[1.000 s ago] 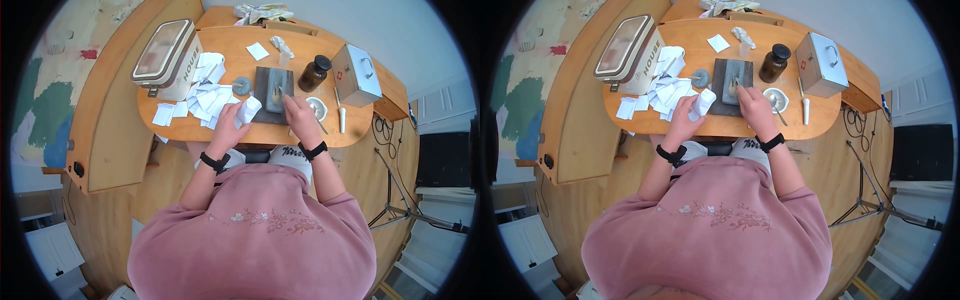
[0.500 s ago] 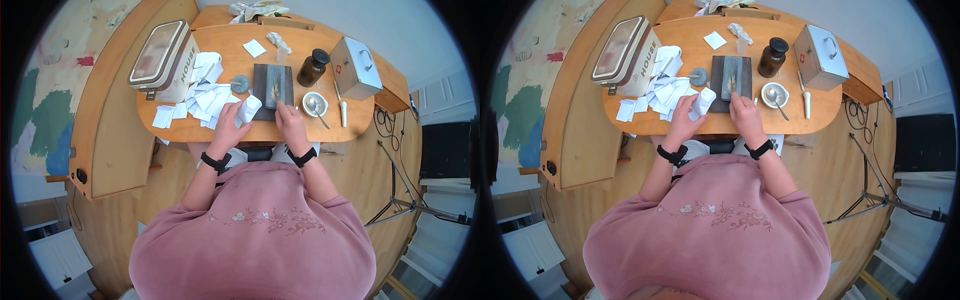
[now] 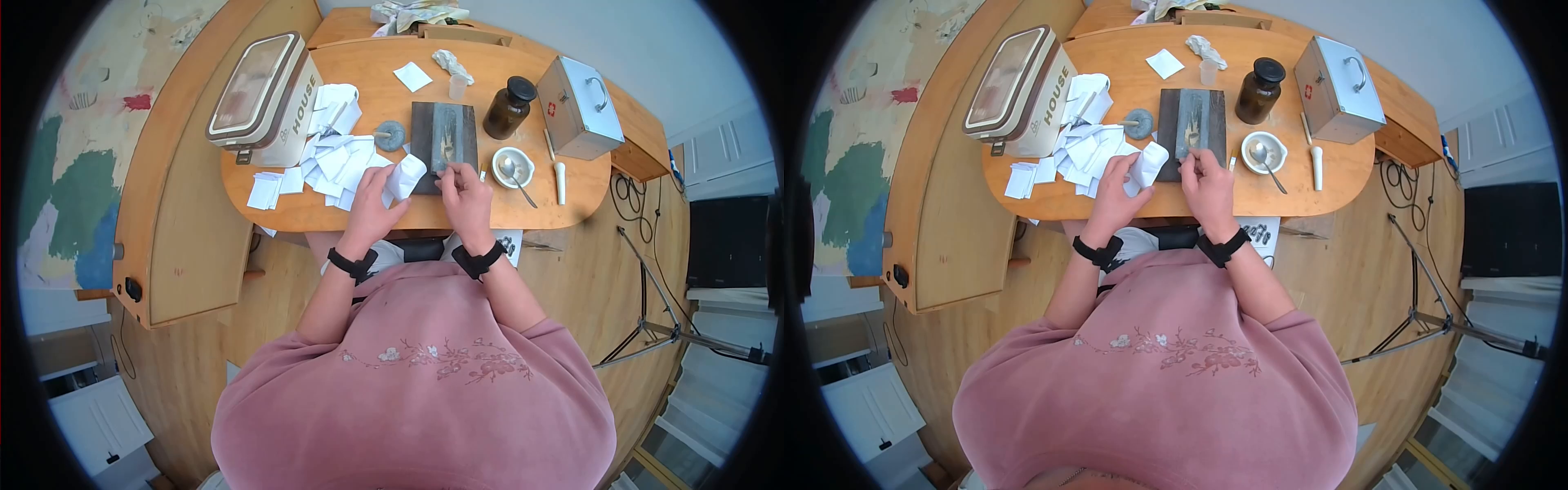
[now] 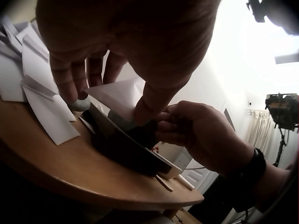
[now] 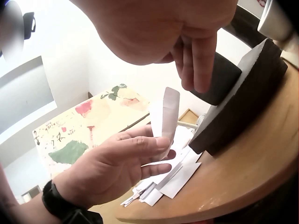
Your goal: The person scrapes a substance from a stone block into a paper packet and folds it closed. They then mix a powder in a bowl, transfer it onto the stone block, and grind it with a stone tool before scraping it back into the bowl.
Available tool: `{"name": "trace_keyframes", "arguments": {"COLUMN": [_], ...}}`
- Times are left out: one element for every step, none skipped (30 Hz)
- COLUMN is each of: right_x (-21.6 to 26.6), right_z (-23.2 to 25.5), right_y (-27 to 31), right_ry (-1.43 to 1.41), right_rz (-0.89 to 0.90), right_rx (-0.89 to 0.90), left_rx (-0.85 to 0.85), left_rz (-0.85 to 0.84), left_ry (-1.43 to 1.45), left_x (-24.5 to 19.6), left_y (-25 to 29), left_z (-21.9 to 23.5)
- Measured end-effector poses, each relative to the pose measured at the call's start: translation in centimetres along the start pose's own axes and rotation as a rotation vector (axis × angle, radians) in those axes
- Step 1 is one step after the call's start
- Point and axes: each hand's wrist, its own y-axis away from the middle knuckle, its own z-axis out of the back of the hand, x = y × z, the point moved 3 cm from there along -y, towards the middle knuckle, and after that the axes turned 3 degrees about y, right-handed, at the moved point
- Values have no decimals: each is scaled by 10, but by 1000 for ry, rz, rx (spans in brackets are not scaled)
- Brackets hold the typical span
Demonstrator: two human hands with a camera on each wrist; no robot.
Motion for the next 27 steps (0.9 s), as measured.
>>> {"name": "trace_keyframes", "arguments": {"right_x": [-1, -2, -2, -5, -9, -10, -13, -17, -18, -21, -22, -23, -24, -24, -24, -24, -23, -22, -21, -19, -18, -15, -11, -8, -3, 1, 4], "right_z": [-1, -1, -2, -3, -4, -5, -4, -4, -3, -1, 0, 1, 3, 4, 6, 7, 10, 12, 15, 18, 22, 24, 26, 29, 31, 33, 34], "right_y": [1, 1, 2, 2, 2, 1, 0, -1, -2, -3, -4, -5, -5, -6, -6, -5, -5, -4, -4, -3, -1, 1, 1, 3, 4, 5, 6], "right_ry": [-47, -93, -93, -230, -367, -367, -455, -542, -543, -572, -602, -603, -612, -620, -621, -620, -619, -619, -620, -620, -621, -624, -629, -631, -620, -608, -608], "right_rz": [-44, -88, -89, -166, -244, -245, -296, -348, -348, -363, -379, -379, -383, -386, -387, -387, -387, -388, -389, -390, -392, -390, -388, -391, -386, -380, -382], "right_rx": [-2, -5, -4, -19, -34, -33, -46, -59, -58, -67, -77, -77, -79, -81, -81, -81, -82, -80, -67, -54, -51, -28, -4, 0, 34, 66, 69], "left_rx": [1, 2, 2, 2, 4, 5, 4, 7, 10, 10, 13, 17, 17, 19, 20, 20, 24, 29, 27, 33, 38, 36, 38, 40, 39, 37, 37], "left_rz": [1, 1, 1, 1, -1, -4, -3, 2, 8, 9, 8, 8, 8, -1, -9, -9, -16, -22, -21, -28, -34, -30, -30, -30, -26, -39, -53], "left_ry": [0, -1, -2, -2, -10, -18, -18, -20, -22, -22, -21, -20, -20, -27, -34, -34, -38, -42, -43, -49, -57, -59, -52, -45, -47, -48, -48], "left_x": [0, 1, 1, 2, 3, 3, 4, 3, 2, 2, 3, 3, 3, 2, 0, 0, -1, -2, -2, -2, -3, -3, -3, -3, -2, -4, -6], "left_y": [0, -1, -1, -2, -2, -3, -3, -3, -4, -5, -6, -7, -9, -11, -13, -14, -16, -18, -19, -21, -21, -21, -21, -20, -19, -19, -18], "left_z": [0, 0, -1, -1, -1, -1, -1, -1, -1, -2, -2, -3, -4, -4, -4, -4, -4, -4, -4, -6, -7, -7, -8, -8, -8, -8, -8]}}
